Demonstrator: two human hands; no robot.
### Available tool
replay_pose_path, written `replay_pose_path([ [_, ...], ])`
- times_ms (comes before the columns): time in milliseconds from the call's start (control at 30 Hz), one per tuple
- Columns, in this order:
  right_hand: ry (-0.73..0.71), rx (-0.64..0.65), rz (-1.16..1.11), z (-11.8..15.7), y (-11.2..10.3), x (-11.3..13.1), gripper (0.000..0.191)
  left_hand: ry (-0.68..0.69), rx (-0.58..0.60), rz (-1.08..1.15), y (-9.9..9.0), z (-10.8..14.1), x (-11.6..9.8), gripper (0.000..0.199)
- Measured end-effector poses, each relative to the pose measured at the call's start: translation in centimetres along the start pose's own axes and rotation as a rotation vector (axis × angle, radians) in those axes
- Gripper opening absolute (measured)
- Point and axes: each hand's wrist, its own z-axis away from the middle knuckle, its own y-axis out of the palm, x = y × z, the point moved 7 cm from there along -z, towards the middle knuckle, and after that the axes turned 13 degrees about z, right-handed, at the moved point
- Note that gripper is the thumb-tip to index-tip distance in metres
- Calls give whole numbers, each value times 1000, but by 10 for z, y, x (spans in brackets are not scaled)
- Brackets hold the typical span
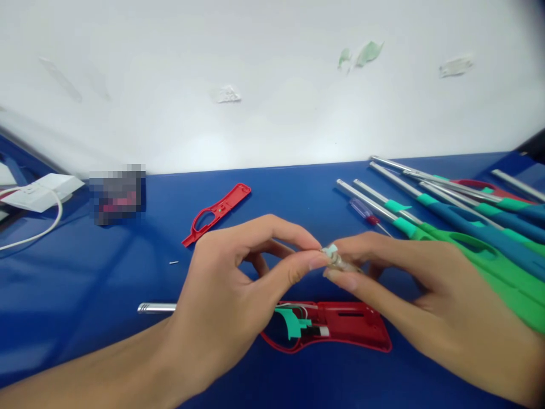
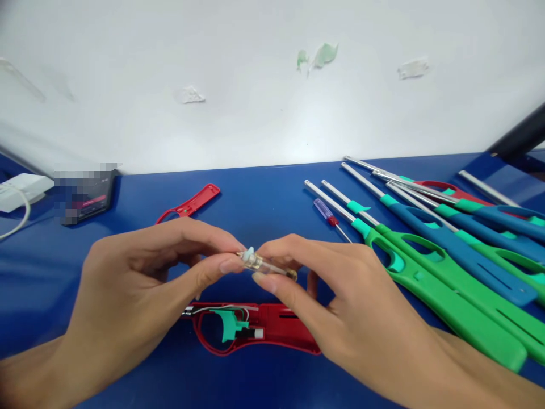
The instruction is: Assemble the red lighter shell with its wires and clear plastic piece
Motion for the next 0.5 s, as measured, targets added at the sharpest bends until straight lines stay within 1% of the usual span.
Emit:
replay_pose_path([
  [200, -13, -26, 38, 0, -1, -1, 8, -34, 6, 79, -1, 2, 4, 12],
  [367, -30, -58, 71, -2, -5, 0, 7, -47, 4, 73, -2, 2, 3, 19],
  [433, -10, -80, 79, -2, -8, -3, 12, -33, -1, 38, -3, 0, 0, 11],
  [500, 53, -101, 67, -1, -13, -12, 20, -11, -13, -29, -8, -4, -4, 3],
])
